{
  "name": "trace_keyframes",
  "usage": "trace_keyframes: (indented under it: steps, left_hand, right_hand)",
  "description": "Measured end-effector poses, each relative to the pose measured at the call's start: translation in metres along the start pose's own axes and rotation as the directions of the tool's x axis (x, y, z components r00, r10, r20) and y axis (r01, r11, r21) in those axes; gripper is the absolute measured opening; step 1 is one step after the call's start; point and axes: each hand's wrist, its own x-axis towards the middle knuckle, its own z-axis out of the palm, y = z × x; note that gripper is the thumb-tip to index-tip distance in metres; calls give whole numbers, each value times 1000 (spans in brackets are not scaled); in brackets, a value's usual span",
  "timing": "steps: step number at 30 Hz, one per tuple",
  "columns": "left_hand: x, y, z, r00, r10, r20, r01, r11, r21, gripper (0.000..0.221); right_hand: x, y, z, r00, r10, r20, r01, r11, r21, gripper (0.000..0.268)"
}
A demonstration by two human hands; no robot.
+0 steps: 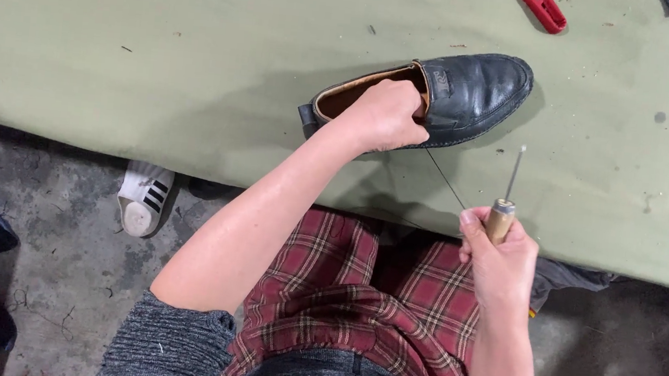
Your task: Hand-sewing a leather shoe using an awl and thread at a repair bench.
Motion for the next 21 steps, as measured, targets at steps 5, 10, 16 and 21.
trace_keyframes:
  steps: [5,10,16,21]
  left_hand:
    - [-16,19,-23,1000,4,-7,-5,999,-33,30]
    - [-53,69,-62,992,-123,32,126,917,-378,34]
    - [-42,89,-38,895,-433,-105,-49,138,-989,37]
    - [-42,95,-8,859,-498,-116,-280,-267,-922,26]
  right_hand:
    - [-5,-75,1,978,194,-77,-199,977,-75,10]
    - [27,-112,-22,945,252,-208,-284,949,-140,13]
    - [85,-108,-52,979,-172,-114,180,981,66,18]
    - [117,-90,-52,896,-425,-131,367,874,-319,19]
